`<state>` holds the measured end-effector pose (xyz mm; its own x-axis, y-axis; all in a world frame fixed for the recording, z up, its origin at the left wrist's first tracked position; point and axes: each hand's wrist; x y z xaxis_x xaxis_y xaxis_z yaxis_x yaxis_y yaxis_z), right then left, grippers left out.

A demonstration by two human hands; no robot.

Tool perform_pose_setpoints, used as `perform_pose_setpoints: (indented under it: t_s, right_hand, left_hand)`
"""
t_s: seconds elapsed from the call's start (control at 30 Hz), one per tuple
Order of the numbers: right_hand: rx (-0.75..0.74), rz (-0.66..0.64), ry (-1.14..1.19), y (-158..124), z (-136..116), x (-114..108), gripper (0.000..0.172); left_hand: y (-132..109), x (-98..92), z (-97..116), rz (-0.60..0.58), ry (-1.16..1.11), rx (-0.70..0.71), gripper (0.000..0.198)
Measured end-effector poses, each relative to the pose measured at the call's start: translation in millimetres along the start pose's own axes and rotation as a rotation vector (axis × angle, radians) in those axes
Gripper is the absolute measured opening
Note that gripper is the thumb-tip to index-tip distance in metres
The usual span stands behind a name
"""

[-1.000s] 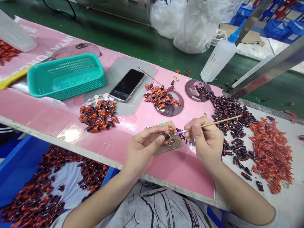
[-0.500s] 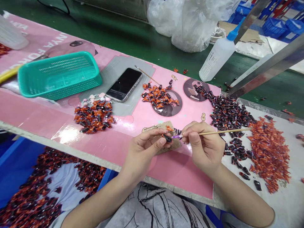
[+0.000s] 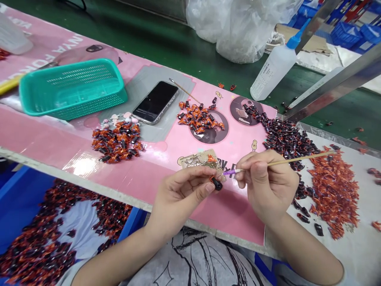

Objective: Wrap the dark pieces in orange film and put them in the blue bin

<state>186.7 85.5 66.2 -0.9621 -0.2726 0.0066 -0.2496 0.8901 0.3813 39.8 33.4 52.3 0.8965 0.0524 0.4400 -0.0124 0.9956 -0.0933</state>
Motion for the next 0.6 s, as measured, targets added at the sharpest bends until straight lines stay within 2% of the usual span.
perform_pose_setpoints:
  t_s: [0.37,0.6]
  right_hand:
    - [-0.033,-0.022,0.039,2.6,3.5,2.3,0.026]
    - [-0.074,-0.028,0.076,0.1,5.4,0.7,0.021]
  left_hand:
    - [-2.5,-1.1,-0.1,-0.052,-0.031,0.010,0.012]
    - [-0.9,-1.9,-0.5,-0.035,-0.038,0.007,0.012]
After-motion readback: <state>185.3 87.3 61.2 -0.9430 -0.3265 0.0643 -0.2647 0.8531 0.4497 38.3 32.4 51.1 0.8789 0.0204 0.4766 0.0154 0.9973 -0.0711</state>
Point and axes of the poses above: each hand's wrist, its own y-axis towards the middle knuckle, its own x-axis out of the palm, z = x × y, and after that the axes turned 9 degrees about -z, right-handed
